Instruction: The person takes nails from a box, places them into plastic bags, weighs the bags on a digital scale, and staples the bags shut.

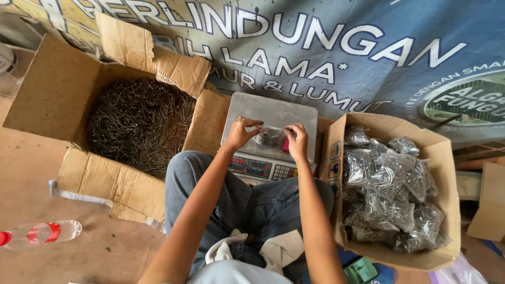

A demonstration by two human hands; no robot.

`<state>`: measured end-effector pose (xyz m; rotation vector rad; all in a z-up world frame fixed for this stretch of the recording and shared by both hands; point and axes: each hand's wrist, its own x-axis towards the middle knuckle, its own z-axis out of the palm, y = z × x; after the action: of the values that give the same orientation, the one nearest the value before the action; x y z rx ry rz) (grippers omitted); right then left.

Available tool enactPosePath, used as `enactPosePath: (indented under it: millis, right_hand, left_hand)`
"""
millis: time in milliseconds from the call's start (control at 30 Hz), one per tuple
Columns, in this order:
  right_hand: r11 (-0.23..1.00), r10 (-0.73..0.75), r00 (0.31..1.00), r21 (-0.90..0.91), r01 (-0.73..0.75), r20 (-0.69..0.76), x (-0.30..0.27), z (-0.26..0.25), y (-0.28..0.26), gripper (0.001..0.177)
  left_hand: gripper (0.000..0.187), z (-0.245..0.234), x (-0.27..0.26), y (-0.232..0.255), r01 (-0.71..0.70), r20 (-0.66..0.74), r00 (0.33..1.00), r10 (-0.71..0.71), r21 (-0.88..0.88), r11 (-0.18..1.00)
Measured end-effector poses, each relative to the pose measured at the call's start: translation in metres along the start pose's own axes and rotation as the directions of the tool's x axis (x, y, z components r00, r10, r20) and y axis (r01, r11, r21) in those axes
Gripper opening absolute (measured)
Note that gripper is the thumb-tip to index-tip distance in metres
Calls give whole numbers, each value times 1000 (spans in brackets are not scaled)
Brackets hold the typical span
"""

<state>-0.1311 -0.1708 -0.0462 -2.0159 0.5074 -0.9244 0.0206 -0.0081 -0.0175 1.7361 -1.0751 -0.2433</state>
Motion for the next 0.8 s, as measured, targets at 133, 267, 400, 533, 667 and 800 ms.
enactPosePath:
  millis: [133, 267, 400, 533, 667, 800]
  right_hand:
    - [1000, 24, 1000, -3, -24, 4, -3, 5, 4, 6]
    - [996, 80, 996, 26, -81, 30, -4, 10, 13, 7]
    - [987, 143, 989, 66, -145, 20, -4, 10, 17, 4]
    - [979, 206, 977, 25, -205, -58, -5, 3, 23, 13]
    - [815, 383, 905, -394, -426, -186, -16, 2, 28, 34]
    - [564, 675, 721, -519, -642, -159, -13, 13, 54, 34]
  left_hand:
    - [13, -4, -4, -7, -121, -59, 990, 125, 70, 990]
    - [12, -21, -5, 10, -116, -33, 991, 129, 266, 957]
    - [15, -18, -6, 5, -82, 1, 996, 85, 282, 956]
    - [20, -8, -8, 1, -5, -5, 1000, 6, 117, 993]
    - [22, 1, -10, -15, 75, -3, 997, -75, 5, 997]
    - [21, -3, -7, -2, 97, -7, 995, -99, -126, 987]
